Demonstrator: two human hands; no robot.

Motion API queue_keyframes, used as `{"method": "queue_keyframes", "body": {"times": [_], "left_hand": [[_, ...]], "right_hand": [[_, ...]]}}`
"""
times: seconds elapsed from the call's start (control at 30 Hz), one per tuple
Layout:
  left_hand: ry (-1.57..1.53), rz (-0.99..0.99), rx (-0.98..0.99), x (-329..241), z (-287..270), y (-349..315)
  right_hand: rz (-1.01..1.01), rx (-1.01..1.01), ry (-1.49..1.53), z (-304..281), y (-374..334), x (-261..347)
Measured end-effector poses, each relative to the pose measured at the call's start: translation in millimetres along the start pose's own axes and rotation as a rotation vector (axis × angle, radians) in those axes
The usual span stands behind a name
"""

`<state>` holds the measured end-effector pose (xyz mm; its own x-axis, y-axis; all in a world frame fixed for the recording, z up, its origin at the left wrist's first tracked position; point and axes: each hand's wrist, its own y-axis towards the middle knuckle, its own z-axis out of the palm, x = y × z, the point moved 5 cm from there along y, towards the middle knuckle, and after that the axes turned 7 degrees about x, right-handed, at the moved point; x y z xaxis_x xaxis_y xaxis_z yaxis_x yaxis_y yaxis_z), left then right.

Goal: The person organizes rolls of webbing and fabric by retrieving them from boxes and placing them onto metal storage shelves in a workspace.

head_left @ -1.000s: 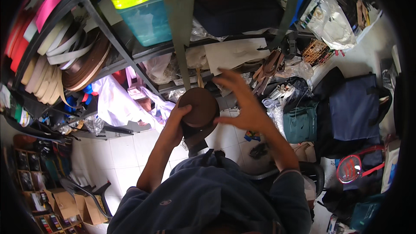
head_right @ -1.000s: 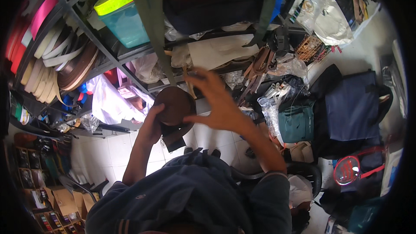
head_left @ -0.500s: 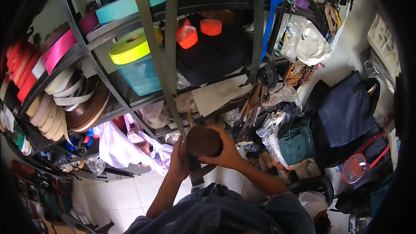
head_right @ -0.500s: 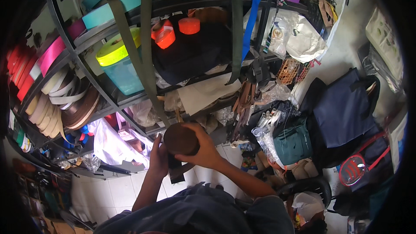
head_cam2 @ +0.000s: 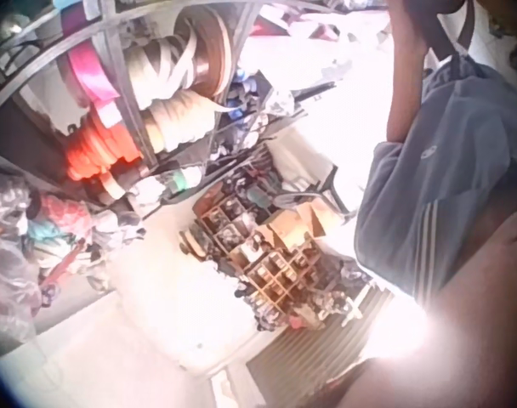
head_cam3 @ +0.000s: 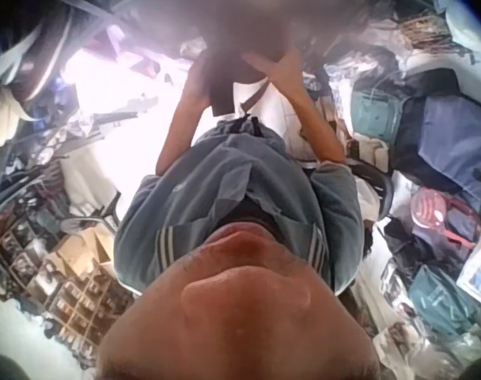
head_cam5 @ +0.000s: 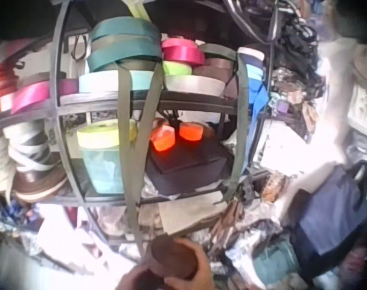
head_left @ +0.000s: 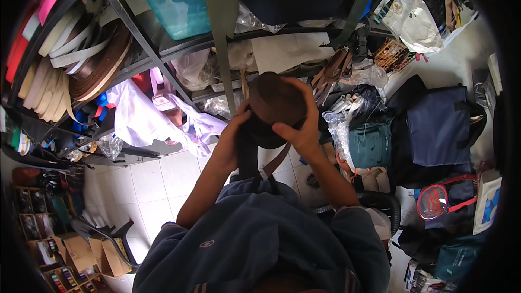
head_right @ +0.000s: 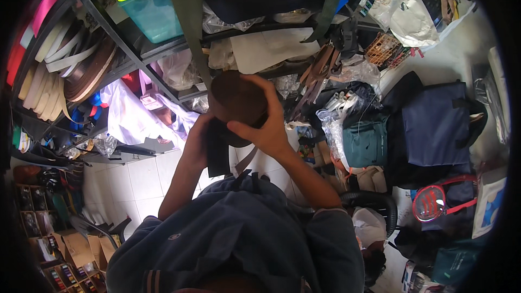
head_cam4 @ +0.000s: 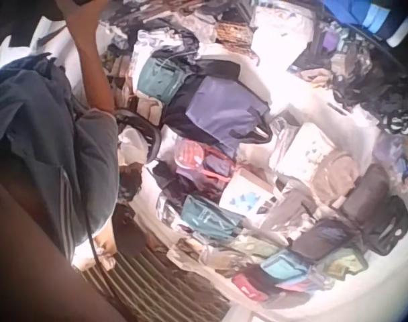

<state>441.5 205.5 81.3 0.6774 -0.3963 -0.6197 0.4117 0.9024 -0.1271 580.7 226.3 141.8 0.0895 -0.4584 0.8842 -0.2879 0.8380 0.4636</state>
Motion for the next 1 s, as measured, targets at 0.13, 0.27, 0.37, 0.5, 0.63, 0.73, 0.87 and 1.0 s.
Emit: {"method": "queue_keyframes", "body": {"times": [0.13, 0.27, 0.37, 0.5, 0.63, 0.73, 0.87, 1.0], "left_hand": [[-0.012, 0.002, 0.027, 4, -4, 1], [0.055, 0.010, 0.028, -3, -4, -2], [0.099, 0.027, 0.003, -2, -12, -4], [0.147, 0.040, -0.015, -7, -18, -8], [0.148, 0.054, 0.006, -11, -19, -11], [0.169, 0.036, 0.037, -14, -13, -14], [0.170, 0.004, 0.041, -11, -14, -13], [0.195, 0.016, -0.004, -15, -21, -20]], "right_hand": [[-0.001, -0.051, 0.112, -6, 2, 3], [-0.006, -0.101, 0.237, -22, 8, 3], [-0.073, -0.121, 0.241, -44, 19, 17], [-0.080, -0.103, 0.213, -68, 48, 59], [-0.221, -0.100, -0.083, -81, 89, 121], [-0.368, -0.150, -0.230, -81, 128, 173], [-0.518, -0.228, -0.606, -79, 196, 230], [-0.618, -0.337, -0.678, -90, 281, 257]]}}
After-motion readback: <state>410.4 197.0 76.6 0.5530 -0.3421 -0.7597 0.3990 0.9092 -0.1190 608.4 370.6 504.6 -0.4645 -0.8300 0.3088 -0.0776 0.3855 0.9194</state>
